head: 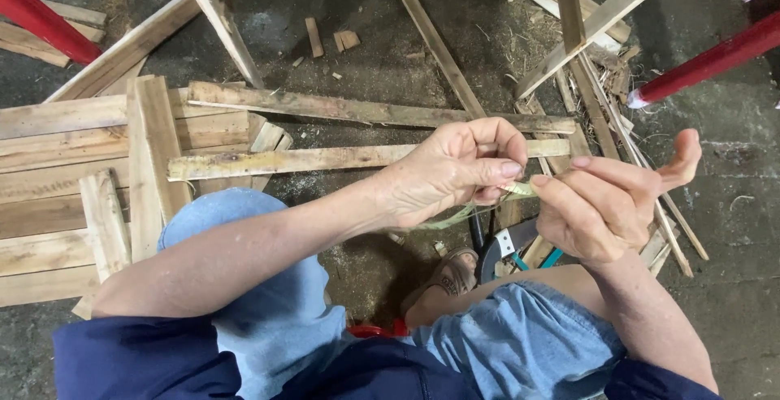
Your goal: Measuring various wooden planks using a tape measure in a workshop setting.
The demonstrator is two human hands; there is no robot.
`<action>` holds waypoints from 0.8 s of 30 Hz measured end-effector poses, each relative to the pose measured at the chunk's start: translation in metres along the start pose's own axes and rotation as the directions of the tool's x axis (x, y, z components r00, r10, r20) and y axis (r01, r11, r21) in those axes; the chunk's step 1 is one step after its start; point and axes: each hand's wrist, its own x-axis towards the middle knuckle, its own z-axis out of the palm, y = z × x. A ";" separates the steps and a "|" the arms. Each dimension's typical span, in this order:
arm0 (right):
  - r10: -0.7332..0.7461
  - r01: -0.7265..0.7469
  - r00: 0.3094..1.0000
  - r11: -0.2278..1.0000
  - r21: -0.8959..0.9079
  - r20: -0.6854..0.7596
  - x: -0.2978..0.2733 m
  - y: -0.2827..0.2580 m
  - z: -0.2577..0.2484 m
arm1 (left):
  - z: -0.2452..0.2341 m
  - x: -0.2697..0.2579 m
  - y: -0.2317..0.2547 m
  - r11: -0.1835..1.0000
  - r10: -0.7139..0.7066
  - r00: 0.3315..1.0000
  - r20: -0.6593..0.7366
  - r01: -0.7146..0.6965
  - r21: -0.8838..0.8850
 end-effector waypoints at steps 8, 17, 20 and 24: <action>0.025 -0.025 0.999 1.000 0.005 0.047 -0.002 0.000 -0.003 | -0.001 0.000 -0.002 1.000 0.002 1.000 0.003 -0.002 0.005; 0.010 -0.012 0.999 1.000 0.023 0.053 -0.001 0.000 -0.001 | -0.003 0.000 -0.003 1.000 0.015 1.000 0.001 -0.015 -0.008; 0.012 -0.013 0.999 1.000 0.024 0.053 -0.002 0.000 -0.001 | -0.004 0.001 -0.005 1.000 0.006 1.000 -0.019 -0.006 0.021; 0.026 -0.027 0.997 1.000 0.011 0.067 -0.013 0.006 0.004 | -0.009 0.001 -0.004 1.000 0.007 1.000 0.026 -0.007 -0.017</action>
